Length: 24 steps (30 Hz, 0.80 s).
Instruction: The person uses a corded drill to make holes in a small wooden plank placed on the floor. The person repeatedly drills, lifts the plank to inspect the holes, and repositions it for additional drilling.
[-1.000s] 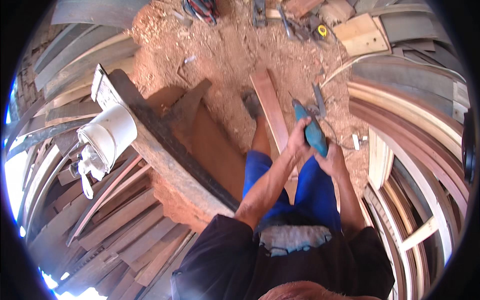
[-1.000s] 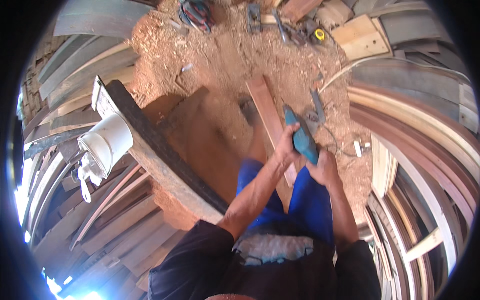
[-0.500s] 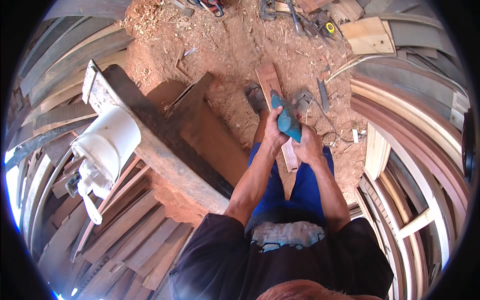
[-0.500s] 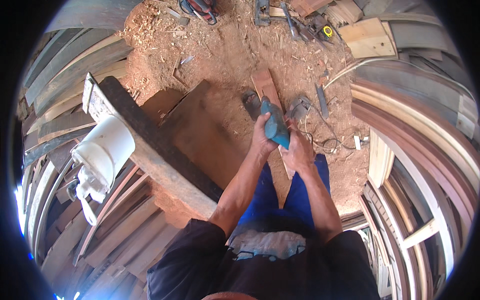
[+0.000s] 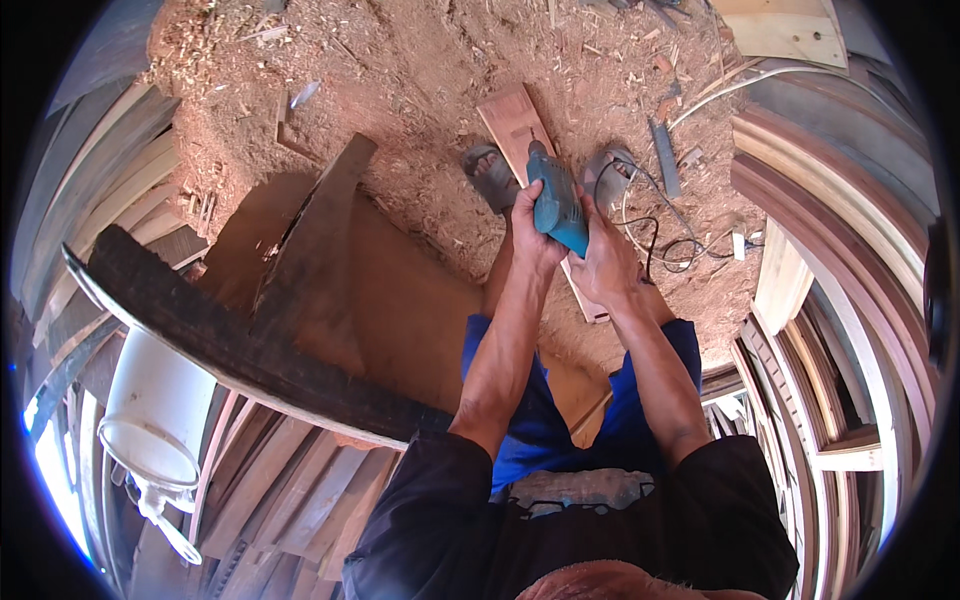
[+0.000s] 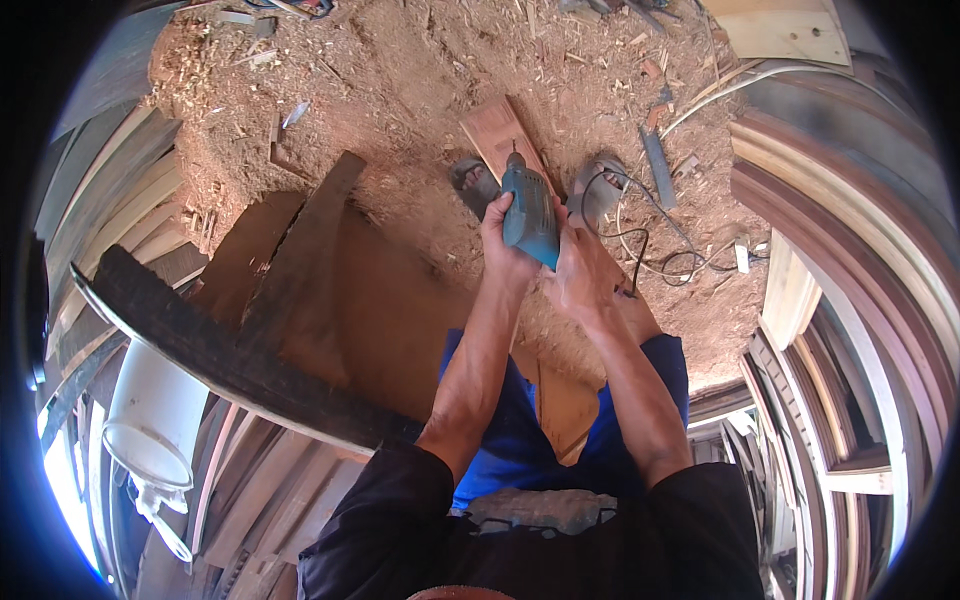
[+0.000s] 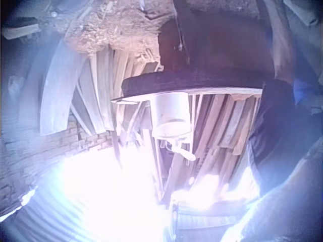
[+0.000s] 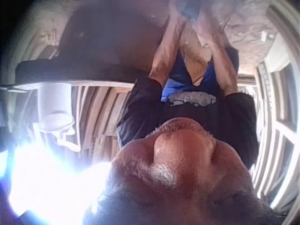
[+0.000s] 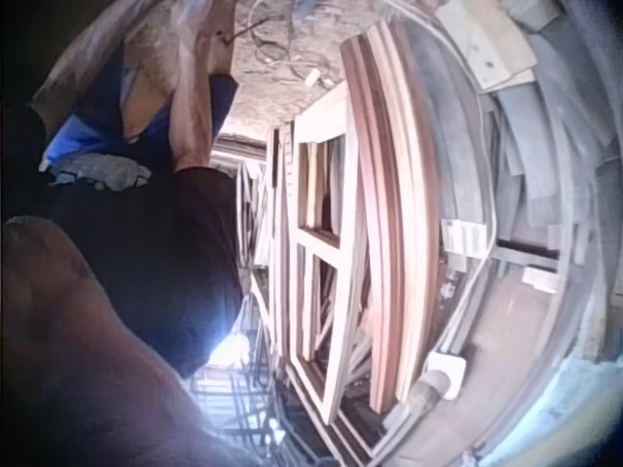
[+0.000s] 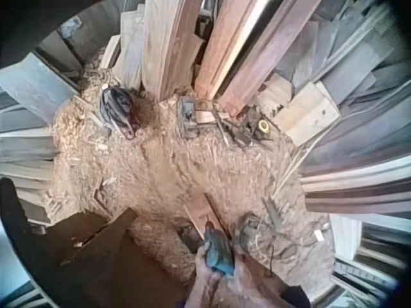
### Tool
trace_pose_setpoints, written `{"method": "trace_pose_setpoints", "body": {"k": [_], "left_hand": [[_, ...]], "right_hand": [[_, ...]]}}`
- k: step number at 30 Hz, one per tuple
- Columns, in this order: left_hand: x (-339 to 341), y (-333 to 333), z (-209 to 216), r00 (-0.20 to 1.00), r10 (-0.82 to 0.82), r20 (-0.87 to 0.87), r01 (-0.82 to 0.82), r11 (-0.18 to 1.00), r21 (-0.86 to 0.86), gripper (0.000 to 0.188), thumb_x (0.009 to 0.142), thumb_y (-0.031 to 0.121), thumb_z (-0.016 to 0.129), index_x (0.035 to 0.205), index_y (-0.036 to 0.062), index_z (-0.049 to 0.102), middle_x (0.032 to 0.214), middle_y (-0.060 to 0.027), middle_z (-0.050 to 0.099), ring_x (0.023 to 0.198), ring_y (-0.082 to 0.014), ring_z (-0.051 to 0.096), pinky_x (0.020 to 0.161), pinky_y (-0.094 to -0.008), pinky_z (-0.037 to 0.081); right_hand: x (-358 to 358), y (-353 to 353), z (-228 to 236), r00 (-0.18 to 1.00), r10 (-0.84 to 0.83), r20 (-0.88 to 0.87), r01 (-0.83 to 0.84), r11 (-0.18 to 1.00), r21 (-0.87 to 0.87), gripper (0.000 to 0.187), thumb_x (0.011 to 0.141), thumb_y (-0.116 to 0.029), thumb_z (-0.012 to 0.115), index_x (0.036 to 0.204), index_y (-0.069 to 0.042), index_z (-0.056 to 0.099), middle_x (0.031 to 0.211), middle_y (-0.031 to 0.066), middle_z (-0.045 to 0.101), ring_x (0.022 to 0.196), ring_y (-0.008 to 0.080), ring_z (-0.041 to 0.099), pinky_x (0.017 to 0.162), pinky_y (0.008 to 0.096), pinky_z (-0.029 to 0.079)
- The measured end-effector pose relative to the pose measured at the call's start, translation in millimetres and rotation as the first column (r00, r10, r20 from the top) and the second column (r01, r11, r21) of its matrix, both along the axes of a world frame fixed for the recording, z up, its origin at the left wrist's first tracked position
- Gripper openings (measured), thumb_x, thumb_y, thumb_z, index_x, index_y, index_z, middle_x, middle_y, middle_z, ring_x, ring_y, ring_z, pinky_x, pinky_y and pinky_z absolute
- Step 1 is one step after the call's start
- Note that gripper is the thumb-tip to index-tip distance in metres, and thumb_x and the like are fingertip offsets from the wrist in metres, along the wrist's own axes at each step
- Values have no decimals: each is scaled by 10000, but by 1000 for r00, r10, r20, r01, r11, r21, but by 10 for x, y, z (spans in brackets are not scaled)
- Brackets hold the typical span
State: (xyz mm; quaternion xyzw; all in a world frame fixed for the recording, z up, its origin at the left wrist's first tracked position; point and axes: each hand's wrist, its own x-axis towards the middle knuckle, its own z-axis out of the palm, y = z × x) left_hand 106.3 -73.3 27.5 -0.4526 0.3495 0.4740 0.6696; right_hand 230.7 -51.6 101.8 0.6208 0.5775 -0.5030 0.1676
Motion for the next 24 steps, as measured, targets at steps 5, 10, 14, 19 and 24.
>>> {"method": "trace_pose_setpoints", "body": {"k": [5, 10, 14, 19, 24], "left_hand": [[-7, 95, -199, 1000, 3, -4, -3, 1000, -1, 541, 885, 367, 612, 1241, -40, 615, 1121, -251, 692, 1023, -419, 675, 986, -539, 531], [-12, 118, -231, 998, -45, -42, 46, 999, 3, 578, 872, 378, 618, 1255, -53, 589, 1106, -267, 683, 1019, -429, 665, 971, -547, 528], [-8, 122, -236, 998, -50, -39, 48, 998, -42, 590, 872, 385, 615, 1260, -57, 578, 1107, -280, 673, 1017, -441, 660, 969, -546, 527], [-31, 94, -290, 999, -35, -30, 35, 999, 17, 591, 872, 393, 619, 1259, -53, 583, 1119, -285, 671, 1021, -445, 658, 972, -545, 527], [-42, 97, -297, 999, -33, -23, 33, 999, 11, 595, 872, 399, 642, 1265, -43, 577, 1109, -279, 668, 1006, -444, 664, 953, -550, 542]], "right_hand": [[11, 66, -174, 1000, -6, -17, 6, 1000, 16, 721, 776, -88, 695, 1439, 66, 458, 1223, 292, 630, 998, 466, 678, 834, 537, 569], [-24, 130, -195, 1000, -12, 15, 13, 1000, -26, 631, 790, -98, 702, 1375, 44, 510, 1180, 277, 632, 966, 465, 683, 813, 551, 569], [-20, 114, -225, 1000, 5, 20, -5, 1000, 4, 627, 792, -103, 710, 1373, 36, 520, 1179, 279, 633, 966, 467, 682, 819, 550, 568], [-38, 127, -234, 999, 1, 37, 1, 999, -35, 633, 793, -109, 717, 1380, 29, 523, 1178, 283, 634, 988, 462, 680, 842, 537, 567], [-76, 191, -189, 999, -8, 50, 11, 998, -58, 627, 798, -110, 717, 1375, 43, 524, 1161, 285, 646, 1007, 456, 680, 853, 527, 566]]}}
